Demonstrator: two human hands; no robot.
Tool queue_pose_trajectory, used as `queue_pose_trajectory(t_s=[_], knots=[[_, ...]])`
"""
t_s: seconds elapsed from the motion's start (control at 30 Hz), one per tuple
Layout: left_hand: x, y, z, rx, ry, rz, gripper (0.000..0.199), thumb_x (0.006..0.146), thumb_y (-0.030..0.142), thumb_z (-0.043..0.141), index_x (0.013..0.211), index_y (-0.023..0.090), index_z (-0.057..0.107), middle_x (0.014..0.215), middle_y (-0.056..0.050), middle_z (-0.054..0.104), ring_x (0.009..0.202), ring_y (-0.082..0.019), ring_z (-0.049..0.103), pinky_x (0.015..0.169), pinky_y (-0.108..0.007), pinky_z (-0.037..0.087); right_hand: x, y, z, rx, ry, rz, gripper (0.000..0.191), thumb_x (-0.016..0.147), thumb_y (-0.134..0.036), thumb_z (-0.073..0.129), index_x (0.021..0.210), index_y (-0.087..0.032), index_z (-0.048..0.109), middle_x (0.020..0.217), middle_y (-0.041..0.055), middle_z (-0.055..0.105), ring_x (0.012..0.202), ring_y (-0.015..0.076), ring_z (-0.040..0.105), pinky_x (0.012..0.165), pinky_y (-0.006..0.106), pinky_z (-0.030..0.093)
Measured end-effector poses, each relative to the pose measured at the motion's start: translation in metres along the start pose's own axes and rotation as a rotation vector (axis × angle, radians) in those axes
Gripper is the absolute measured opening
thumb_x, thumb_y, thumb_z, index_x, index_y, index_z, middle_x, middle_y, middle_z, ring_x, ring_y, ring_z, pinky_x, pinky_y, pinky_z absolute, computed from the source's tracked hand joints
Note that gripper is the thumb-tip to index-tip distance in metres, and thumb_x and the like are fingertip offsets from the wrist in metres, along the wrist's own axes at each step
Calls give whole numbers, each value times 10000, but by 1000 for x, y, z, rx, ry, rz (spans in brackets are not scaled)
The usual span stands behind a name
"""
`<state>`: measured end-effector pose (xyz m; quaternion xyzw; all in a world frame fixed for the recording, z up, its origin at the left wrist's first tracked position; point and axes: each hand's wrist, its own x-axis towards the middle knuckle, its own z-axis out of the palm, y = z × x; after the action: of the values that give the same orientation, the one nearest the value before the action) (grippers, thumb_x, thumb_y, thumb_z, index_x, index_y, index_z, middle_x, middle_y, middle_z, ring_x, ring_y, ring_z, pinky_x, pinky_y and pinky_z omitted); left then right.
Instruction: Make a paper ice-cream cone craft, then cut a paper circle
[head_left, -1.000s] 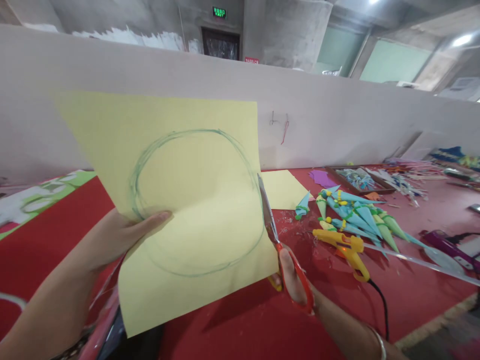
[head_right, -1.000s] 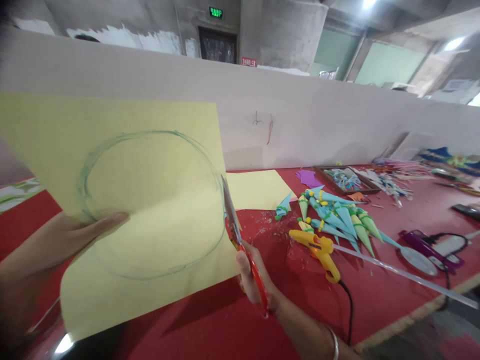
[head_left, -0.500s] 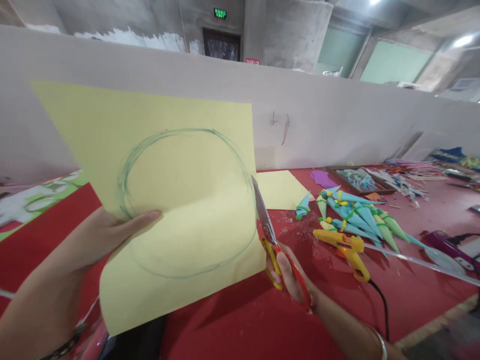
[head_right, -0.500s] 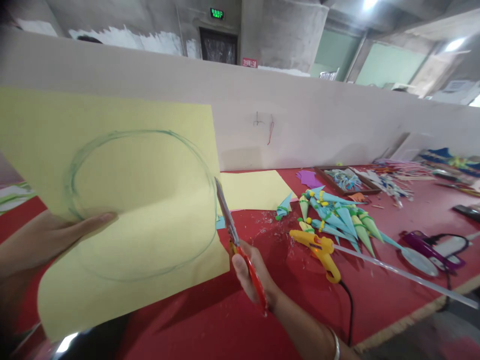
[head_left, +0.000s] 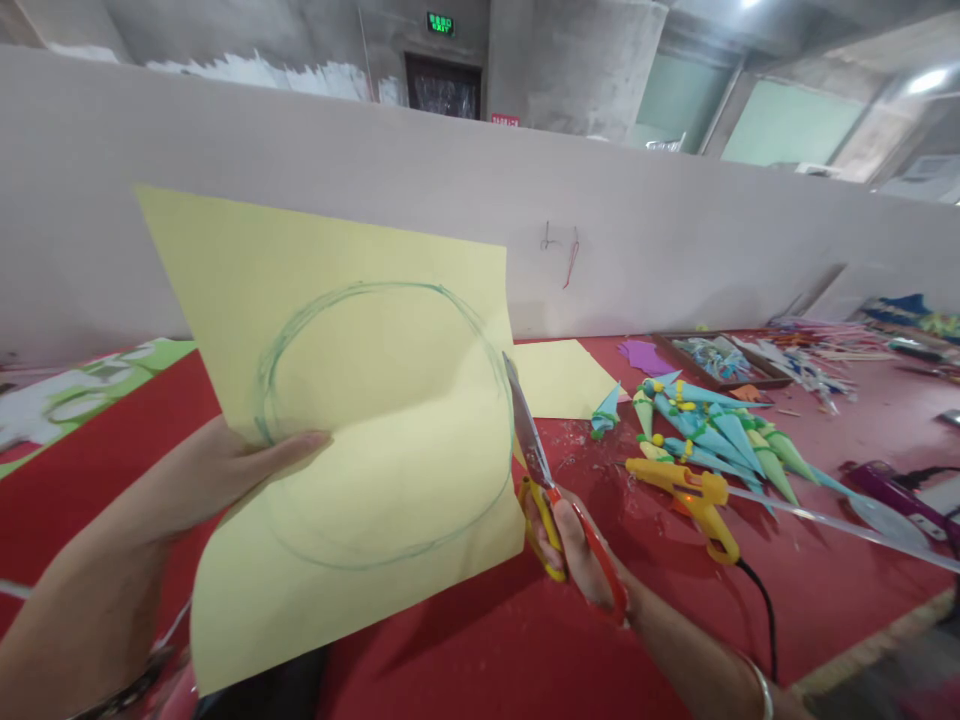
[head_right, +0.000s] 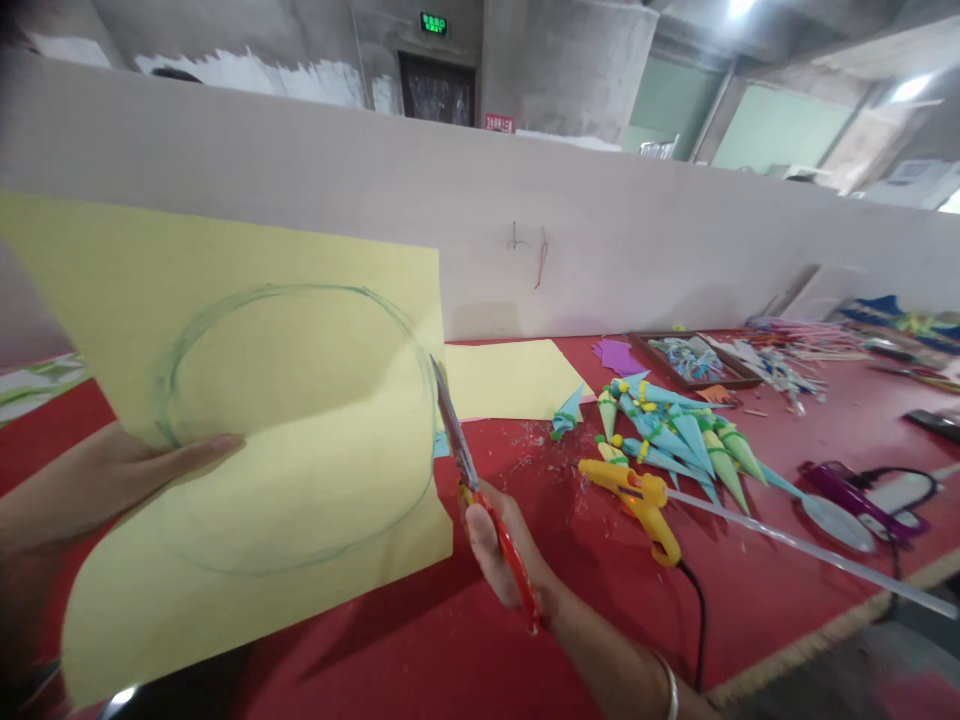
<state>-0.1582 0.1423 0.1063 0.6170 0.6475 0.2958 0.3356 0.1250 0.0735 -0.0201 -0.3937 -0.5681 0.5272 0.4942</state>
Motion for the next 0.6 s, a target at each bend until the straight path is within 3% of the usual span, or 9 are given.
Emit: queue_pose_trajectory(t_s=[0.43, 0.6], knots=[[1, -6, -1, -90, -3, -31, 500, 508, 517, 680, 887, 191, 667, 815, -67, 731, 784, -270, 678, 609, -340, 571, 0, -3, 2, 11, 25, 25, 478, 807, -653, 325, 631, -210, 358, 423, -97, 256, 364, 52, 196, 357, 202, 173], [-1, -3, -2, -45, -18, -25, 438, 482, 551, 665, 731, 191, 678, 766, -66, 730, 725, -272, 680, 568, -335, 569, 0, 3, -1, 35, -16, -8, 435, 839, -604, 324, 695, -202, 404, 497, -76, 295, 403, 63, 234, 381, 203, 213]])
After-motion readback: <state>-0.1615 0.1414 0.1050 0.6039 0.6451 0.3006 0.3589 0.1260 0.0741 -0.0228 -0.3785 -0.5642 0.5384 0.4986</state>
